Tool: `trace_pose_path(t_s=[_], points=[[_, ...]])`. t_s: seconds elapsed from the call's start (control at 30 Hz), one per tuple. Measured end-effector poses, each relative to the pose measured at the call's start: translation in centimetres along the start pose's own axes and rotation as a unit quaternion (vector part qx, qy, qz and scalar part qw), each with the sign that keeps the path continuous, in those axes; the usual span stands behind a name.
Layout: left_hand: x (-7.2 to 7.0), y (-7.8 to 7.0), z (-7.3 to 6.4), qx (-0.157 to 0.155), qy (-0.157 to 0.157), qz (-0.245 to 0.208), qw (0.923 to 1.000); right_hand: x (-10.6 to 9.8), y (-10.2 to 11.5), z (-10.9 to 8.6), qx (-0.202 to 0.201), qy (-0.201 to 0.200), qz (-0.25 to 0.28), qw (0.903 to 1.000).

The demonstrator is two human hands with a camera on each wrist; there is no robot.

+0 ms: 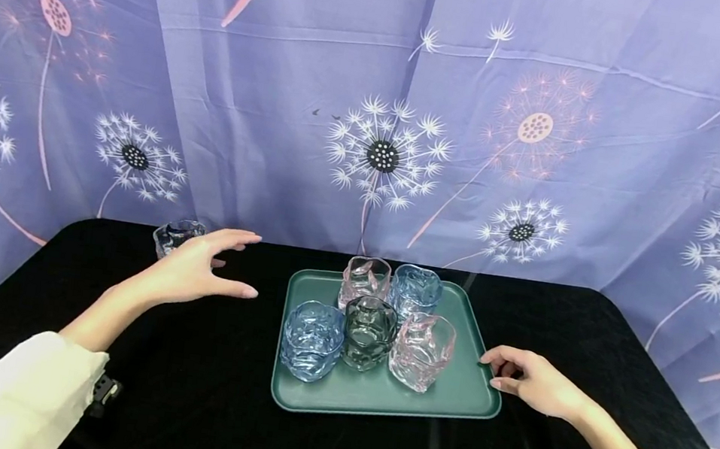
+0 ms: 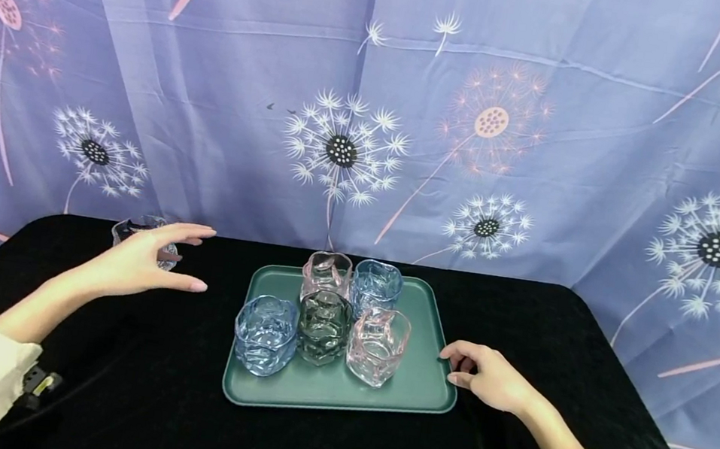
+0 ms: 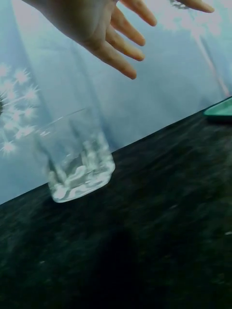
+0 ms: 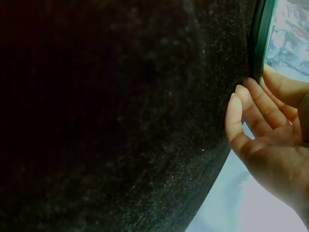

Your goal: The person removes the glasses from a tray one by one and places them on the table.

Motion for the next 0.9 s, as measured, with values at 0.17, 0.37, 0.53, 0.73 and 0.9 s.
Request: trace_pose_path(t_s=[0.17,0.37,0.53,0.73,0.9], points=[[2.0,-1.8,0.1,0.037,0.021,-0.025,0.9988,0.0,0.0,0.0,0.002,-0.003,-0.002,1.0],[4.8,-3.6,0.0,0.052,0.059,-0.041,0.9961,0.0,-0.1,-0.1,0.0,-0.005,-0.003,1.0],[7.2,-4.9,-0.1,0.073,0.093,-0.03,0.9925,0.0,0.0,-0.1,-0.002,-0.008,-0.003,1.0],[9.0,-5.6,-0.2,0.094,0.121,-0.004,0.9883,0.0,-0.1,0.0,0.002,-0.004,-0.004,1.0],[9.9,-5.7,-0.1,0.078,0.15,-0.035,0.985,0.0,-0.1,-0.1,0.007,-0.005,-0.004,1.0]])
Point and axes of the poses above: each hand's wrist, its own z-axis towards the middle knuckle, its own x-axis out of the palm, y = z × x, the point moved 10 cm from there along z, towards the middle knuckle, and after that the axes turned 2 degrees about y, right-handed, at the moved point
